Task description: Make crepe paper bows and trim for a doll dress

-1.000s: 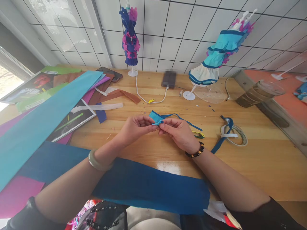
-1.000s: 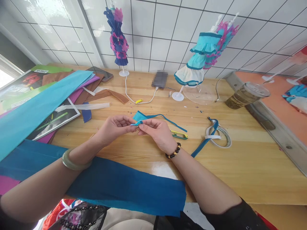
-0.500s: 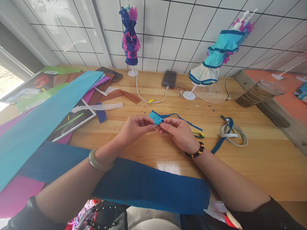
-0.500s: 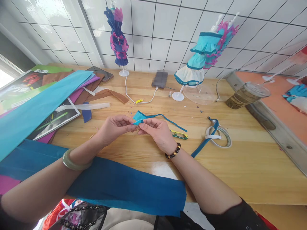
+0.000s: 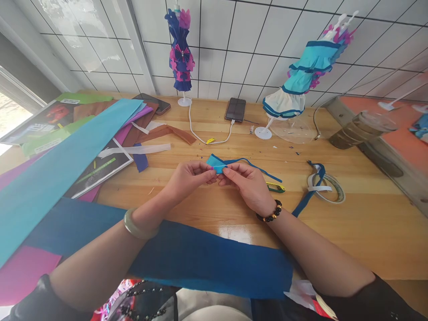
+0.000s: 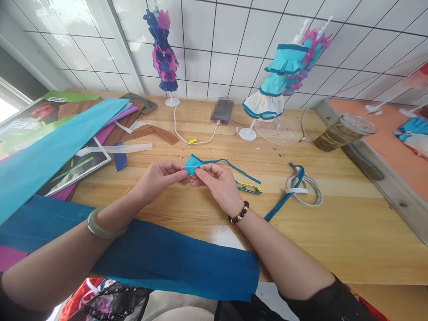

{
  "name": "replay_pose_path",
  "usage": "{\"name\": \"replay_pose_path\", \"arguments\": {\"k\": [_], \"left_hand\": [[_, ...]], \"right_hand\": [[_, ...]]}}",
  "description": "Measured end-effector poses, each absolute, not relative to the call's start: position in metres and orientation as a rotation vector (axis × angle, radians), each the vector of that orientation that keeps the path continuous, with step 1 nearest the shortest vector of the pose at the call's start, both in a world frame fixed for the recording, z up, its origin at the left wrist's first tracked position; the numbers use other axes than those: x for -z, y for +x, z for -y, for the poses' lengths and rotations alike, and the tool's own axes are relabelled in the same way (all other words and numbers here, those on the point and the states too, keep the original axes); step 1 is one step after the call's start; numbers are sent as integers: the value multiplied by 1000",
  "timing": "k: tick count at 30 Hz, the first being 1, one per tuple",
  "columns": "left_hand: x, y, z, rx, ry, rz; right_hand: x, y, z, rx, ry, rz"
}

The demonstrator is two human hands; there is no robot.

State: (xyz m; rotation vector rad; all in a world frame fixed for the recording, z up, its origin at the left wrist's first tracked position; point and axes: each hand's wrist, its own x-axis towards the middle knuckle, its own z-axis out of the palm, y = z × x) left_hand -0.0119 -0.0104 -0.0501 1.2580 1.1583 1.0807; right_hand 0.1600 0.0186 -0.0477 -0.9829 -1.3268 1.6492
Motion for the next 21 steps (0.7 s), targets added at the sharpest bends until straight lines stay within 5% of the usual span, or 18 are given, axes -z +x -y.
{"name": "replay_pose_path", "arguments": {"k": [21], "left_hand": [[54,0,13,-1195,1240,-1247]], "right_hand": [[49,157,-16,-1495,-1119,1336]]}}
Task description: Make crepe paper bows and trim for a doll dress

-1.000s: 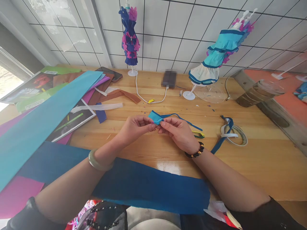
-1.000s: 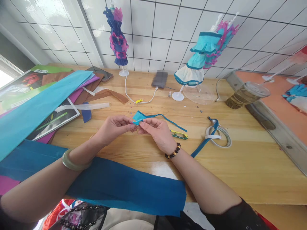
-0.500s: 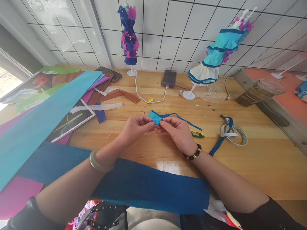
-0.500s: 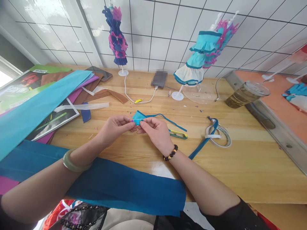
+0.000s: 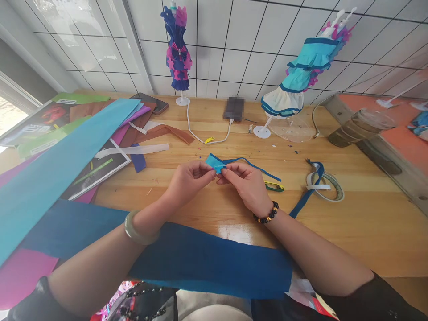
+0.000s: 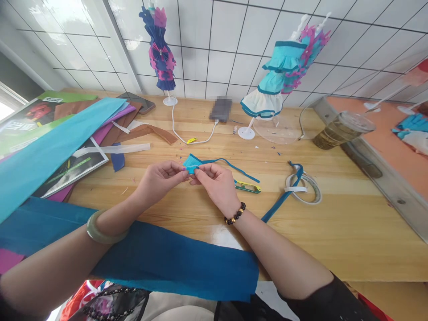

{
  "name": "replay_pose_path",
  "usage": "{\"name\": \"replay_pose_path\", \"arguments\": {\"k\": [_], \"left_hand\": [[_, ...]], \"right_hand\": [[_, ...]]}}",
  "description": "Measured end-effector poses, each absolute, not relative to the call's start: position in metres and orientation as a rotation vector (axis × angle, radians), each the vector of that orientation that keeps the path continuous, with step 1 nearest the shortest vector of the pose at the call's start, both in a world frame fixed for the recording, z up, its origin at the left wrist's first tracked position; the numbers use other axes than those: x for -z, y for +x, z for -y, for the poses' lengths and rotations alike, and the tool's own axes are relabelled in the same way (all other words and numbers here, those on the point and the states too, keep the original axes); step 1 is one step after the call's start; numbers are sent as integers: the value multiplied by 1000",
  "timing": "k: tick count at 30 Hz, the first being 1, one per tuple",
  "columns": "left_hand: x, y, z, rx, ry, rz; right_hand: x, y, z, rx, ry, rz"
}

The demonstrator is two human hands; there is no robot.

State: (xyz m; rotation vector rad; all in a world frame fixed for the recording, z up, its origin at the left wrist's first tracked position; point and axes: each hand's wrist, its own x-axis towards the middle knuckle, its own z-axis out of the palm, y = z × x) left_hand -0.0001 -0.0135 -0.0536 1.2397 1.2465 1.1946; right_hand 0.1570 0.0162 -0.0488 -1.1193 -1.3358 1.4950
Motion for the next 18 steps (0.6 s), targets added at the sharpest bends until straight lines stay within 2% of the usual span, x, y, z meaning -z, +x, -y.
{"name": "replay_pose_path", "arguments": {"k": [18], "left_hand": [[51,0,15,-1175,1252,-1223]], "right_hand": [[53,159,-17,-1578,-1109,1240]]}}
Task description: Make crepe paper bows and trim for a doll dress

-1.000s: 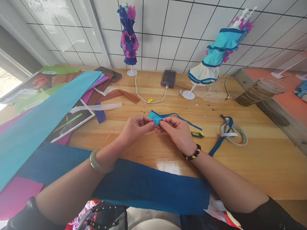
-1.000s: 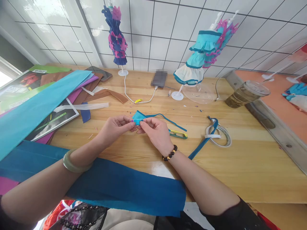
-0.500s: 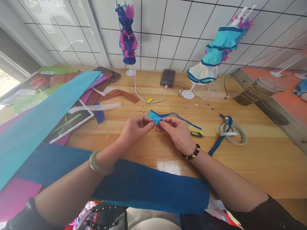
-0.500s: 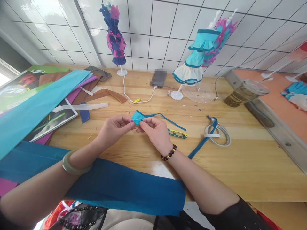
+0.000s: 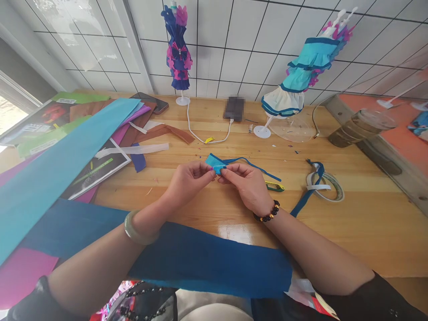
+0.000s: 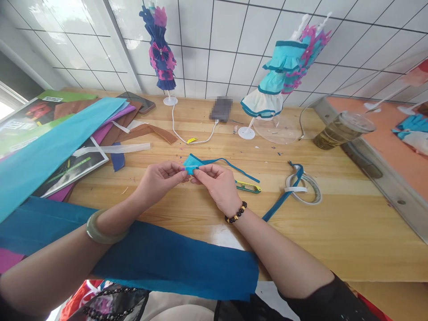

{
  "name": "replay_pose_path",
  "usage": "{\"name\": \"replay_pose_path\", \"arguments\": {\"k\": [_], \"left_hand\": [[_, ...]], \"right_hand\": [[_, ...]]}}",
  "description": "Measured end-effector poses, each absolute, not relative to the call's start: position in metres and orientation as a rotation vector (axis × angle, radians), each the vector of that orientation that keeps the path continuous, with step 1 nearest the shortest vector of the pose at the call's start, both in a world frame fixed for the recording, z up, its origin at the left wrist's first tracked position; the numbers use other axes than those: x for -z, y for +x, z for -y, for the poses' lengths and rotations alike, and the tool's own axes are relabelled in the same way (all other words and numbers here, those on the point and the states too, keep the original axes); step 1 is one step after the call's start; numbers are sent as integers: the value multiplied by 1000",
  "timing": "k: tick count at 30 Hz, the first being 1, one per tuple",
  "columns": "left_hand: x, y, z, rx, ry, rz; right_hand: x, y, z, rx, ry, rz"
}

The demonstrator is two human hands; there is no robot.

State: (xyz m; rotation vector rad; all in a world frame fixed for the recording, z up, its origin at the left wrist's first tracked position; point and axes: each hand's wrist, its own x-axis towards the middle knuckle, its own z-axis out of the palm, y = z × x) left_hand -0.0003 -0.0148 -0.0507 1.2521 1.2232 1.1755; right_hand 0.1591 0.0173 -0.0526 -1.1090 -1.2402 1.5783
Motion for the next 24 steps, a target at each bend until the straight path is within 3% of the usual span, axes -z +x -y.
{"name": "replay_pose_path", "arguments": {"k": [24], "left_hand": [[50,-2,14,-1205,1166,-1146]], "right_hand": [[47,157,-15,-1598,-1030,1180]]}}
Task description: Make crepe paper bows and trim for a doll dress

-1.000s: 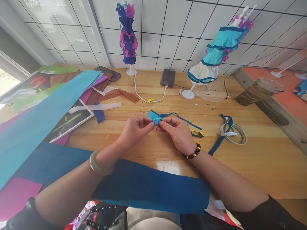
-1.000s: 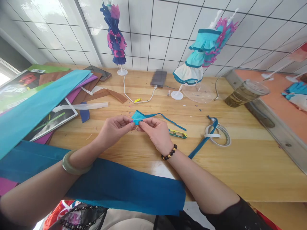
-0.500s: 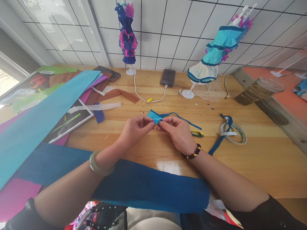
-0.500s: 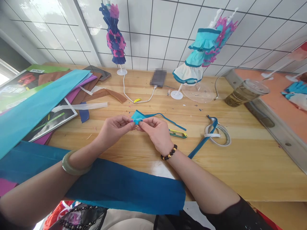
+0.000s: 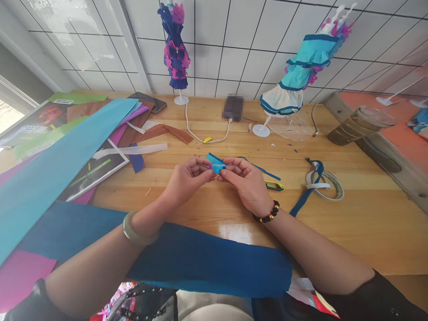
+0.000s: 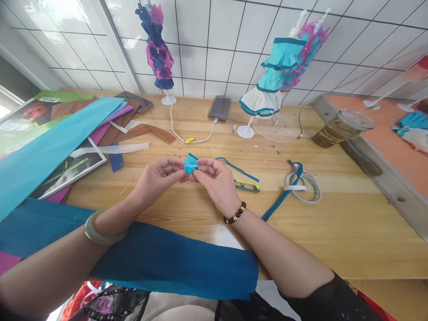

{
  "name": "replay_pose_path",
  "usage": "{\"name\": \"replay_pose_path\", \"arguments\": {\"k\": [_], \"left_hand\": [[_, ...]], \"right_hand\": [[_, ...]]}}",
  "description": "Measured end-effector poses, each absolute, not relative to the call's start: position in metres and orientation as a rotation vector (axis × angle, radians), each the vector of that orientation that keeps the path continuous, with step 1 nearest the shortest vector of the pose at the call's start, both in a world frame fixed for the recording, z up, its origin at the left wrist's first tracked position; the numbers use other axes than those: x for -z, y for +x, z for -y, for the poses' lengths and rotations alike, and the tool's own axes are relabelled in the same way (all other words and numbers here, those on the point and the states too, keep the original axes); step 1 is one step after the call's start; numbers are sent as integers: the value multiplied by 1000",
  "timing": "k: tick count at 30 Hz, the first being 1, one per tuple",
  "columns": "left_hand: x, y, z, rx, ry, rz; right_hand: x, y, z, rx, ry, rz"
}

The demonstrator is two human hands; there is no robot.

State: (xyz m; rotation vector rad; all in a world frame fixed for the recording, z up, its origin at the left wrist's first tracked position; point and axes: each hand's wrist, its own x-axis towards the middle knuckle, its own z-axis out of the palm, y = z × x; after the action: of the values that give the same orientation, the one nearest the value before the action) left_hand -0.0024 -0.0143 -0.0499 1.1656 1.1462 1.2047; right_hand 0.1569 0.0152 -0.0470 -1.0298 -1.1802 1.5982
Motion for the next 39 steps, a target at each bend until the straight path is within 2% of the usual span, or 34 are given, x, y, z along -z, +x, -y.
{"name": "replay_pose_path", "arguments": {"k": [21,32,39], "left_hand": [[46,-2,14,-1154,1177,-1105],[51,-7,12,-1147,1171,-1064],[51,-9,13,-1165,1128,-1030]], "right_hand": [[48,156,-15,-1503,-1077,1285],[50,160,-17,-1740,-972,1256],[51,161,-17,-1762,-986,1226]]}}
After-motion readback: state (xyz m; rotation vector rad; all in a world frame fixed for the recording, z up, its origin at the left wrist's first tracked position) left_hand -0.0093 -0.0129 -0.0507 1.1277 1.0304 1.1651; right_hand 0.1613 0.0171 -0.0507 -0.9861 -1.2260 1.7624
